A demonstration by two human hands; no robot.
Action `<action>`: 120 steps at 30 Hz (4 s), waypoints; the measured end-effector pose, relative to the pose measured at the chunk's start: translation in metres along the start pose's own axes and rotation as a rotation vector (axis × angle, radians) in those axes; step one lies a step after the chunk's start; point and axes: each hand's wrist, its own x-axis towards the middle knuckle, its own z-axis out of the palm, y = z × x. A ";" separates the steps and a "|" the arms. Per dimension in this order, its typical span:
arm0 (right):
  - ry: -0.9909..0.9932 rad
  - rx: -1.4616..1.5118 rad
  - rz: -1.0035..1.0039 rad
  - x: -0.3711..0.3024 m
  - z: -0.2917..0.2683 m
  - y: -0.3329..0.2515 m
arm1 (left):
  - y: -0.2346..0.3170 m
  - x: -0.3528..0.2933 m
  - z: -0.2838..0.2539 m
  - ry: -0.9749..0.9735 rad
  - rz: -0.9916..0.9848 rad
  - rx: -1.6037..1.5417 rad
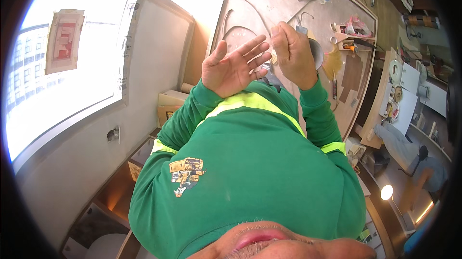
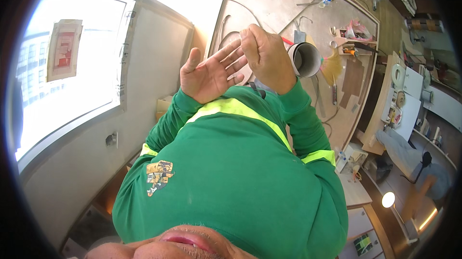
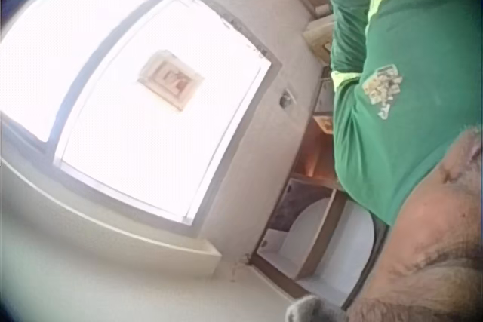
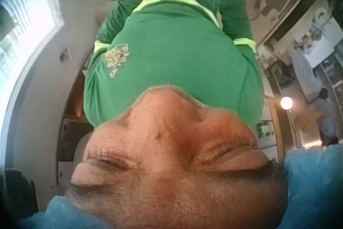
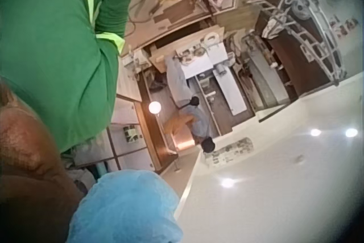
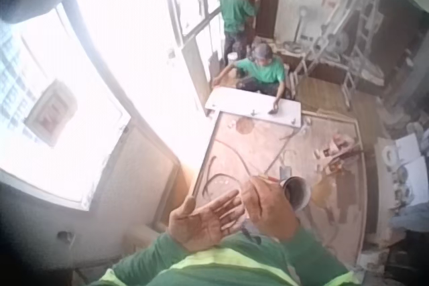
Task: The person handles small hardware and then picks up and moves several wooden planks and trim pieces around a cluttered construction site. They place some pieces into a cardboard box and continue moving materials across the floor.
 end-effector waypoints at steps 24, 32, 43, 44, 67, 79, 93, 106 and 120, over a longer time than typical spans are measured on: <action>-0.153 0.138 -0.197 0.008 0.015 -0.024 | -0.005 0.000 0.000 0.064 -0.042 0.141; -0.322 0.271 -0.007 -0.006 0.009 -0.016 | -0.010 -0.002 -0.009 -0.027 -0.101 0.203; -0.206 0.134 -0.030 -0.020 0.024 0.001 | -0.012 -0.005 0.001 0.074 -0.121 0.269; -0.213 0.176 -0.006 -0.022 0.025 0.003 | -0.011 -0.005 -0.002 0.058 -0.123 0.272; -0.237 0.142 -0.033 -0.032 0.045 0.001 | -0.004 -0.027 -0.010 0.112 -0.091 0.262; -0.333 0.565 0.190 -0.027 0.039 -0.010 | -0.003 -0.021 -0.007 0.125 -0.101 0.420; -0.302 0.518 0.208 -0.034 0.025 -0.009 | -0.010 -0.020 -0.001 0.031 -0.066 0.438; -0.307 0.333 0.047 -0.042 0.021 -0.034 | -0.010 -0.018 -0.002 -0.016 -0.076 0.413; -0.313 0.544 0.201 -0.037 0.031 -0.028 | -0.017 -0.010 -0.005 -0.028 -0.029 0.445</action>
